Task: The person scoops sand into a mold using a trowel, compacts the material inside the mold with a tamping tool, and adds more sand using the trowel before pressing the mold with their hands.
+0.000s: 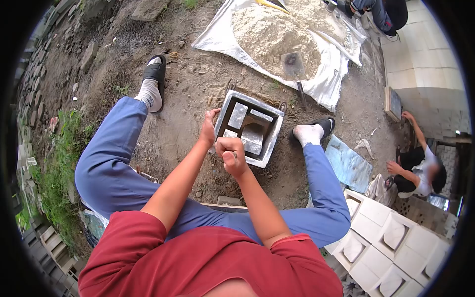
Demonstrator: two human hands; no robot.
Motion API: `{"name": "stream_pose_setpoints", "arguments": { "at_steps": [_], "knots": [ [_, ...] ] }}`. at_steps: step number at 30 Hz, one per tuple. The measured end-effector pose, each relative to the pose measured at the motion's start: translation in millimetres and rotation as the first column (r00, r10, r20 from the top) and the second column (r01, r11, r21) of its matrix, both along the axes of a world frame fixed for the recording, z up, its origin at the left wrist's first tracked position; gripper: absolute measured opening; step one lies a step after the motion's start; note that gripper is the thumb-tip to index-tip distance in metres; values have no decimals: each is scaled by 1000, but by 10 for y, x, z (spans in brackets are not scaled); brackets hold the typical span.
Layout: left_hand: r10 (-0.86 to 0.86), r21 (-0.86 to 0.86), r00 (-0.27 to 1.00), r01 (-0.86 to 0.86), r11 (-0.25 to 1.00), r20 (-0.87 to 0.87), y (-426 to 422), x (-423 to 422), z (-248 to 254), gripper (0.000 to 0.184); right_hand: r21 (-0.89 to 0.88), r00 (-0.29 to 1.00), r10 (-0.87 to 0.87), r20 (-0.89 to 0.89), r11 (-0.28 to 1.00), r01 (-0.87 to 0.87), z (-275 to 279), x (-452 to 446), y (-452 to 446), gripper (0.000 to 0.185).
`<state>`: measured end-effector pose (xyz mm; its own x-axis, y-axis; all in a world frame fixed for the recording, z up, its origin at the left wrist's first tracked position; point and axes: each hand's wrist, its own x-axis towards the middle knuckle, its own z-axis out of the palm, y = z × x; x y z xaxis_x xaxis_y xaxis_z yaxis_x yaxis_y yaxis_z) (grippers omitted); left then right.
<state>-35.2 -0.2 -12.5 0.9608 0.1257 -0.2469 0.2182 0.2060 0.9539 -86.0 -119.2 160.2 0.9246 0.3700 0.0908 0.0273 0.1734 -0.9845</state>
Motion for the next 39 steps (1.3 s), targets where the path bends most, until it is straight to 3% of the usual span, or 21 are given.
{"name": "stream_pose_setpoints", "arguments": {
  "at_steps": [3,5,9,11,12,14,20,25,26,31,32,35,39],
  "knots": [
    [31,-20,998,-30,999,52,-26,31,-77,69,29,998,40,45,999,-41,-295,0,-22,81],
    [9,22,999,-10,1000,53,-22,-26,-27,66,13,1000,-13,-27,1000,13,-312,94,-26,82],
    [48,-63,999,-48,997,3,-20,-10,41,65,53,997,-23,-69,998,27,112,149,-42,80],
    [46,-97,999,-45,994,9,-13,-8,67,64,52,999,23,-44,998,-20,-16,95,-89,81],
    [31,-35,999,-31,999,17,-5,-1,87,63,32,999,32,4,999,-32,-310,33,-121,81],
    [11,25,1000,-12,1000,24,-24,-24,75,62,10,999,39,15,999,-39,-354,50,-104,82],
    [91,-95,996,-93,991,-25,-25,-29,-63,64,21,993,-89,-75,996,90,57,130,-10,80],
    [82,-124,996,-86,989,-37,-7,26,-121,59,-31,999,-3,44,1000,4,-344,90,3,82],
    [69,-109,997,-71,991,-21,24,45,-158,59,-44,999,-37,3,998,37,-425,115,44,82],
    [104,-155,994,-109,982,-43,20,-24,-24,61,-65,985,-165,-41,985,162,2,150,93,79],
    [175,-184,981,-189,965,-87,-17,-2,25,60,-75,987,-161,-18,984,159,-143,118,77,78],
    [178,-131,979,-190,973,-99,-9,-1,64,60,1,992,-128,-5,992,128,-440,142,106,78],
    [155,-81,984,-162,983,-88,-9,-1,26,58,31,987,-101,-123,994,105,-45,260,-47,78]
  ]
}}
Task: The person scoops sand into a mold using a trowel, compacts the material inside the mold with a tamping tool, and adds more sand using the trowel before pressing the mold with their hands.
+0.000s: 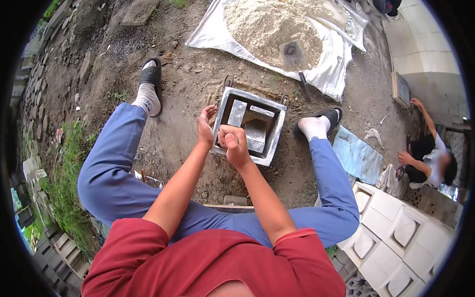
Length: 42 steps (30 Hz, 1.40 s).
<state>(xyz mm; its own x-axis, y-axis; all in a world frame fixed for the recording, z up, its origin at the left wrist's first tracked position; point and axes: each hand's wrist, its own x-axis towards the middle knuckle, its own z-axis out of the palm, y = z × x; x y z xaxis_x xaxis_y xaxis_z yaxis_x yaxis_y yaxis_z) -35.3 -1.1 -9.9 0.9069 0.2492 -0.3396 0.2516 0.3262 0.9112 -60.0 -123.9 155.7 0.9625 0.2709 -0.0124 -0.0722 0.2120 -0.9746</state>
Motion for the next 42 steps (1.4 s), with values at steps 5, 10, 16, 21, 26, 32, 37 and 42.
{"name": "stream_pose_setpoints", "arguments": {
  "at_steps": [5,10,16,21,26,32,37,42],
  "knots": [
    [-19,114,994,7,994,109,-8,14,-74,56,-48,998,53,36,997,-52,58,-198,-202,78],
    [-35,125,997,26,992,70,-19,-14,-40,56,-143,993,72,89,988,-59,-217,-290,-133,78],
    [-50,161,994,34,986,94,-3,0,-45,55,30,998,26,62,999,-28,193,-304,-268,78],
    [-85,226,994,67,972,68,-29,10,-98,57,-17,994,45,97,999,-43,-315,-287,-350,79],
    [-124,241,980,84,967,156,-26,-45,-150,56,-109,996,60,65,993,-53,271,-355,-391,78],
    [-124,285,986,88,954,109,-24,17,-118,53,-75,996,-17,86,997,23,-296,-451,-452,80],
    [-102,228,990,78,971,97,-23,15,-91,54,-77,990,14,143,997,-3,175,-513,-457,72],
    [-107,295,992,83,952,67,-43,17,-94,54,-110,992,25,124,994,-11,-330,-426,-457,76]
  ]
}}
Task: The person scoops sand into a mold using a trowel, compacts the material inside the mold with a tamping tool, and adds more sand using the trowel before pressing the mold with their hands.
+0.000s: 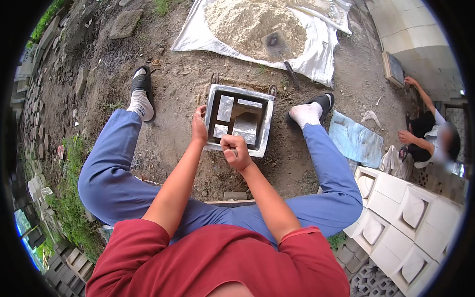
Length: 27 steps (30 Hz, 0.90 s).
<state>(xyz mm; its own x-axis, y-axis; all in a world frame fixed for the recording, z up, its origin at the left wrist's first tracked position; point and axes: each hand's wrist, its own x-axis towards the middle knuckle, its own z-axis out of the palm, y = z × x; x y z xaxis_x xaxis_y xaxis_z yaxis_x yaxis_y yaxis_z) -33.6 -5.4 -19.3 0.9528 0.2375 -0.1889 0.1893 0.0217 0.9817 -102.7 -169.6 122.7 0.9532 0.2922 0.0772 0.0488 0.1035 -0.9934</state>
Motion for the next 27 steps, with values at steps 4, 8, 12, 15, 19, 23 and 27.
{"name": "stream_pose_setpoints", "arguments": {
  "at_steps": [4,8,12,15,19,23,27],
  "knots": [
    [-6,-17,1000,6,1000,23,19,46,3,54,70,995,-92,-39,993,94,329,22,21,74],
    [-6,11,1000,7,1000,-17,20,11,18,52,113,999,-37,1,993,37,302,-104,-26,76],
    [-3,167,999,-5,986,47,10,17,20,52,71,998,-63,-12,995,64,9,21,43,75],
    [-40,272,997,19,962,72,4,20,4,51,184,989,-128,-75,973,140,310,45,-62,77],
    [-23,304,1000,21,952,6,-4,12,52,51,406,987,-154,-39,900,156,811,117,-376,74],
    [-2,342,1000,-3,940,14,-28,18,93,50,563,943,-324,-77,766,310,1133,314,-659,72],
    [-10,381,1000,15,925,-13,-25,0,86,49,559,677,-632,-377,428,710,1141,529,-944,63]
  ]
}}
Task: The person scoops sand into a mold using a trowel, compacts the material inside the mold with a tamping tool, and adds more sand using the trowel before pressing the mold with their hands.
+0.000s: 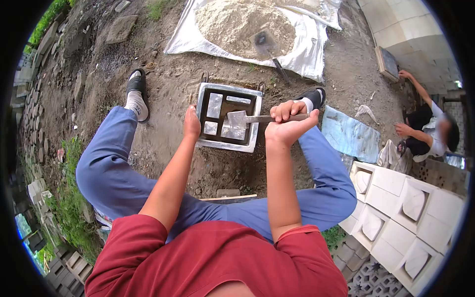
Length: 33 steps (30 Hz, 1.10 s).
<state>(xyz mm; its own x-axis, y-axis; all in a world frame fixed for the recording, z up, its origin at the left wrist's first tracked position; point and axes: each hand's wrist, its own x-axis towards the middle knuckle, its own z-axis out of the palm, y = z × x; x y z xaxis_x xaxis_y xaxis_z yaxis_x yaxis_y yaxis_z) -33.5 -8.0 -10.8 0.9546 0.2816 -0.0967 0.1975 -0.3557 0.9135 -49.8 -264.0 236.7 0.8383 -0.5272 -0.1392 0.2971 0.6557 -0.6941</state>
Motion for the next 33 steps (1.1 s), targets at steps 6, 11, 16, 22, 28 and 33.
{"name": "stream_pose_setpoints", "arguments": {
  "at_steps": [6,11,16,22,28,33],
  "knots": [
    [-7,75,999,4,997,40,23,29,-1,48,224,935,-252,-251,924,309,-428,137,-333,60],
    [182,164,983,-180,970,4,-7,228,-5,36,373,900,-212,-380,856,359,-528,305,-548,63],
    [-31,320,976,-42,946,217,-167,762,398,37,476,884,-205,-420,779,407,-825,764,-642,64],
    [-110,486,956,-38,873,271,-314,1160,256,44,531,868,-179,-464,728,434,-1127,1754,-495,63],
    [-166,474,979,91,876,119,-304,1157,283,42,502,968,-93,-234,841,202,-1687,2410,-281,42],
    [-109,482,988,44,875,106,-322,1147,247,42,455,994,46,-98,890,4,-2388,2438,-609,30]
  ]
}}
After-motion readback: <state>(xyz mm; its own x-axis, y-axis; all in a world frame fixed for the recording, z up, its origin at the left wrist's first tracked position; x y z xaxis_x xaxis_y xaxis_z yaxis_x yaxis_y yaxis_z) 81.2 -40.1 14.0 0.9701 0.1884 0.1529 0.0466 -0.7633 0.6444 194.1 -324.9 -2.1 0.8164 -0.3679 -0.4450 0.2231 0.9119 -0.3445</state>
